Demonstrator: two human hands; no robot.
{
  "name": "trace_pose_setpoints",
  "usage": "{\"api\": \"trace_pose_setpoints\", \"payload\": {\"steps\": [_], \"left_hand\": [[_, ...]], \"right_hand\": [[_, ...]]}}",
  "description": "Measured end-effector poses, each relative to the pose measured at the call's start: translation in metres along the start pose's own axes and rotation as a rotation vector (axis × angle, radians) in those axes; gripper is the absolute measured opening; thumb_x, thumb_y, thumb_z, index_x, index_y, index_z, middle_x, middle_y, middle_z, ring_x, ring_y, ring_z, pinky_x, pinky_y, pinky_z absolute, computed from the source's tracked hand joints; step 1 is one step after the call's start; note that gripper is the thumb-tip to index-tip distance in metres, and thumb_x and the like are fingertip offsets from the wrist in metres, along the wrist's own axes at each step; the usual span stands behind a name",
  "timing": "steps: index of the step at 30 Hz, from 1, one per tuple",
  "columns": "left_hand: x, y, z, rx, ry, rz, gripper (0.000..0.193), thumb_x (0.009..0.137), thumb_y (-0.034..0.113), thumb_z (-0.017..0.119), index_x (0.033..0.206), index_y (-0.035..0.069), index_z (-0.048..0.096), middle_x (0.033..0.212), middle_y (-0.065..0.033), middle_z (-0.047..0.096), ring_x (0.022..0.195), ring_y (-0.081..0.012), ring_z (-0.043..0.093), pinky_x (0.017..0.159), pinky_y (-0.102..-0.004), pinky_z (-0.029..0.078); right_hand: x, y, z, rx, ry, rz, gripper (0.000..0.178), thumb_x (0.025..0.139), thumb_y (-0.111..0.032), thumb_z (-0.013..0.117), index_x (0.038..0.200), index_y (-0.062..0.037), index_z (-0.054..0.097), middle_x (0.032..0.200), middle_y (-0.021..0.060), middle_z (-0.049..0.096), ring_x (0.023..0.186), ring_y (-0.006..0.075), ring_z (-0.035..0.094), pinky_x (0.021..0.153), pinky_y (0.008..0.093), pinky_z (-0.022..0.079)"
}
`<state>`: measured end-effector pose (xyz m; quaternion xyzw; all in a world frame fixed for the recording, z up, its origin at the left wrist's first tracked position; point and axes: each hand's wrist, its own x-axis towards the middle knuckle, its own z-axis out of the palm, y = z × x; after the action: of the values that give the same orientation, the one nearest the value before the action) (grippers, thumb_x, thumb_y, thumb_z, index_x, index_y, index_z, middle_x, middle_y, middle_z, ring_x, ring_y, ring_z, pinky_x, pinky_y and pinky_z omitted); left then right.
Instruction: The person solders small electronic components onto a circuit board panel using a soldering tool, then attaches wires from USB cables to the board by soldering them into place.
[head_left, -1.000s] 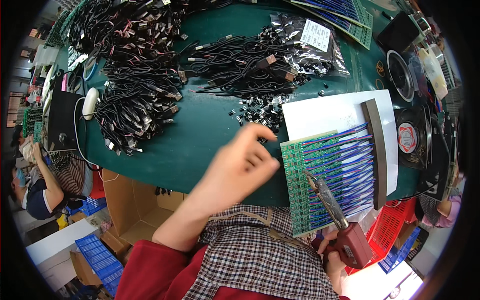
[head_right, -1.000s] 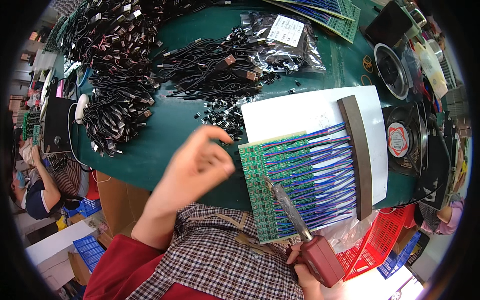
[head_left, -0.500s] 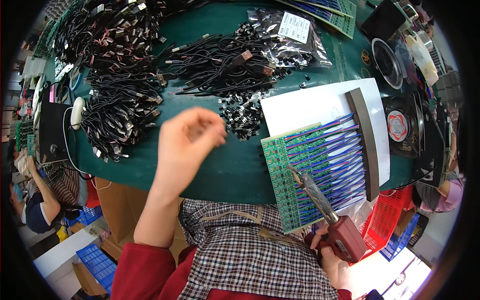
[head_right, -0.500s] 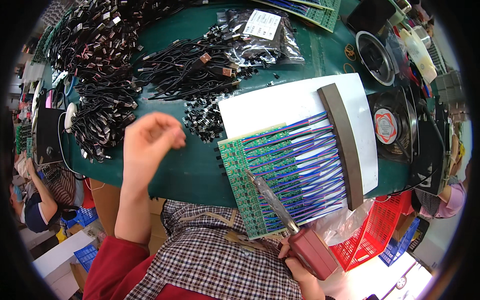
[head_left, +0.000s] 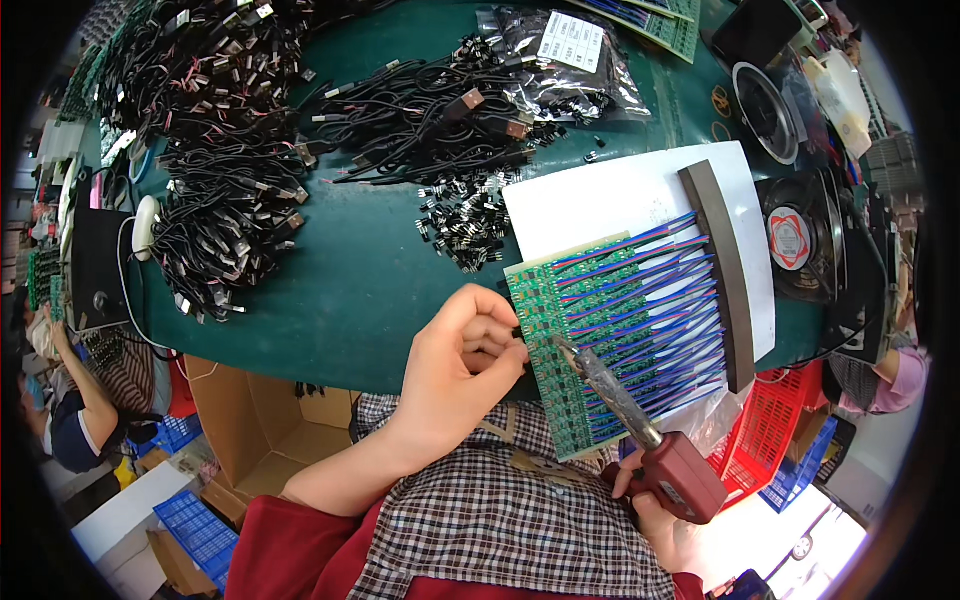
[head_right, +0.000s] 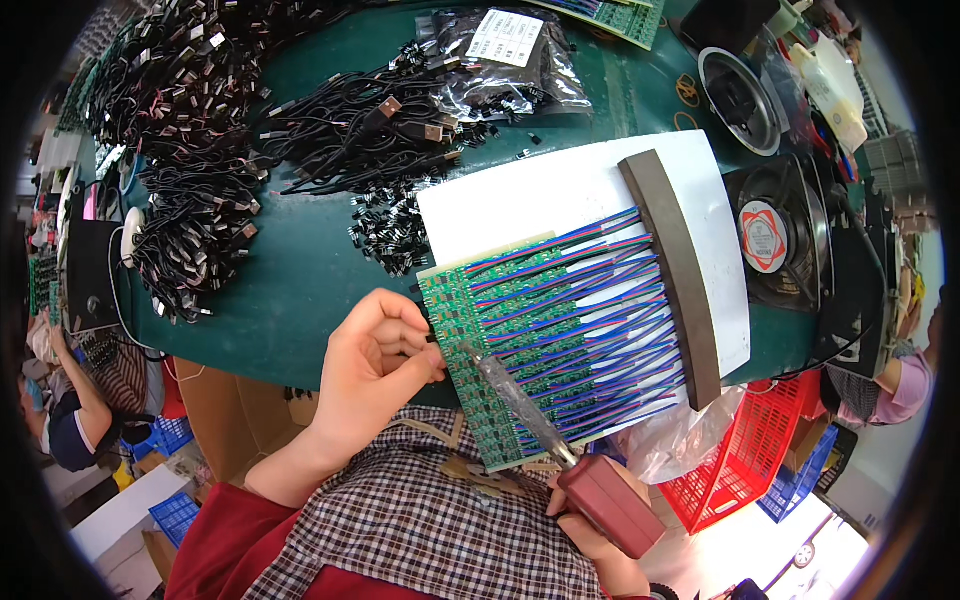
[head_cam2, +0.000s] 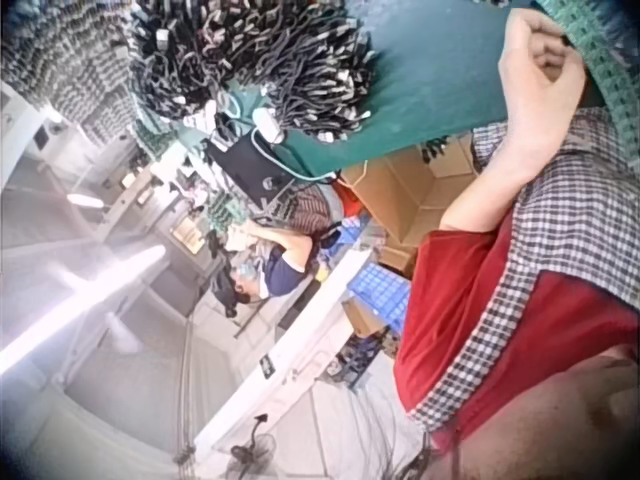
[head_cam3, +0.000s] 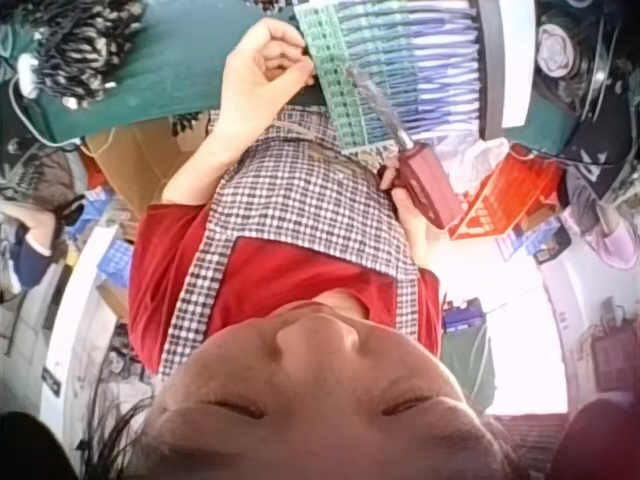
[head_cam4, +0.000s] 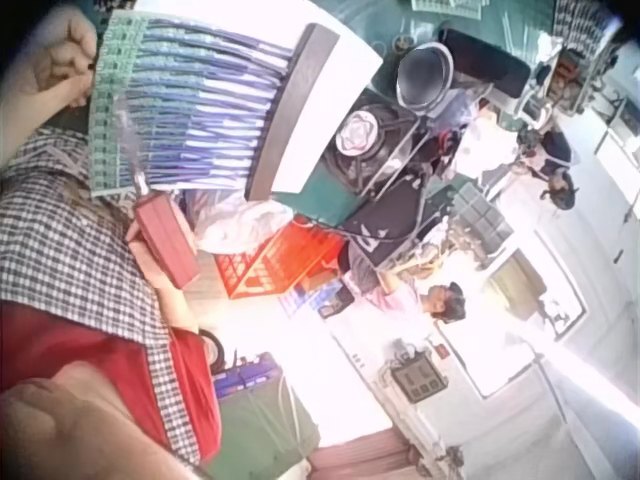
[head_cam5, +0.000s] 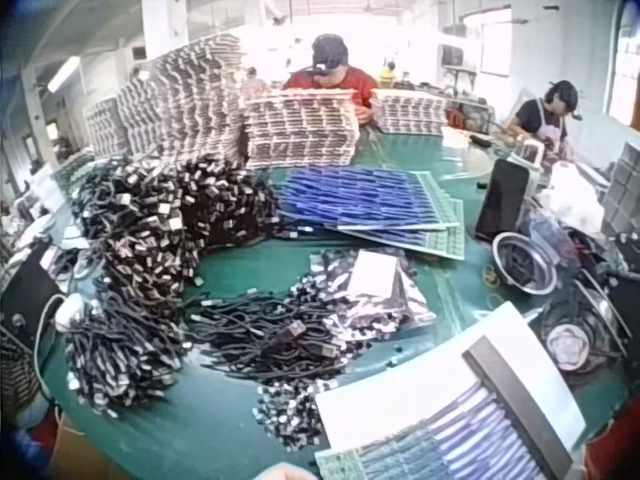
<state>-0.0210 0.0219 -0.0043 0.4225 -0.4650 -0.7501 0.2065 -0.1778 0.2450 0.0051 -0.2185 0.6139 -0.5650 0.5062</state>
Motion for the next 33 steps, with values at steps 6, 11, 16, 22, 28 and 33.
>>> {"api": "trace_pose_setpoints", "payload": {"steps": [6,11,16,22,28,33], "left_hand": [[0.006,-0.004,0.001,0.093,0.010,0.056,0.021,0.081,-0.006,0.055,0.097,0.003,0.045,0.079,-0.0033,0.059,0.074,-0.0069,0.057,0.065,-0.0213,0.047],[0.006,-0.006,0.000,0.055,-0.013,0.067,0.022,0.080,-0.007,0.054,0.097,0.003,0.044,0.078,-0.0027,0.057,0.073,-0.0071,0.057,0.065,-0.0214,0.047],[0.006,-0.004,0.001,0.086,-0.014,0.059,0.022,0.081,-0.009,0.053,0.097,0.002,0.043,0.081,-0.0035,0.057,0.076,-0.0079,0.057,0.067,-0.0222,0.048],[0.006,-0.006,0.002,0.109,-0.002,0.084,0.021,0.080,-0.007,0.053,0.097,0.002,0.044,0.077,-0.0029,0.054,0.073,-0.0071,0.055,0.064,-0.0218,0.047],[0.006,-0.006,0.002,0.114,-0.014,0.084,0.021,0.080,-0.007,0.053,0.097,0.002,0.044,0.076,-0.0023,0.052,0.073,-0.0070,0.054,0.064,-0.0213,0.046],[0.006,-0.006,0.002,0.094,-0.020,0.088,0.021,0.080,-0.008,0.052,0.096,0.002,0.044,0.076,-0.0020,0.051,0.072,-0.0066,0.054,0.063,-0.0206,0.045]], "right_hand": [[0.002,-0.022,-0.001,-0.292,-0.143,0.188,0.047,0.080,-0.037,0.066,0.107,-0.0012,0.051,0.095,0.0083,0.054,0.066,0.0168,0.056,0.061,0.0282,0.042],[-0.004,-0.004,-0.006,-0.265,-0.109,0.171,0.050,0.078,-0.041,0.067,0.104,-0.0012,0.051,0.091,0.0081,0.054,0.066,0.0165,0.056,0.062,0.0280,0.041],[-0.002,-0.001,-0.001,-0.242,-0.055,0.111,0.052,0.076,-0.044,0.068,0.097,0.0013,0.054,0.079,0.0085,0.055,0.064,0.0165,0.055,0.060,0.0269,0.040],[0.003,-0.001,-0.003,-0.406,-0.091,0.089,0.056,0.077,-0.053,0.062,0.091,0.0010,0.055,0.064,0.0057,0.056,0.060,0.0162,0.052,0.059,0.0271,0.039],[-0.001,0.011,-0.003,-0.236,0.036,0.071,0.035,0.055,-0.012,0.069,0.085,0.0026,0.059,0.061,0.0024,0.060,0.054,0.0119,0.056,0.055,0.0231,0.045],[-0.002,0.013,-0.002,-0.246,0.061,0.041,0.039,0.055,-0.013,0.070,0.089,0.0036,0.059,0.062,0.0027,0.060,0.054,0.0118,0.056,0.055,0.0232,0.045]]}}
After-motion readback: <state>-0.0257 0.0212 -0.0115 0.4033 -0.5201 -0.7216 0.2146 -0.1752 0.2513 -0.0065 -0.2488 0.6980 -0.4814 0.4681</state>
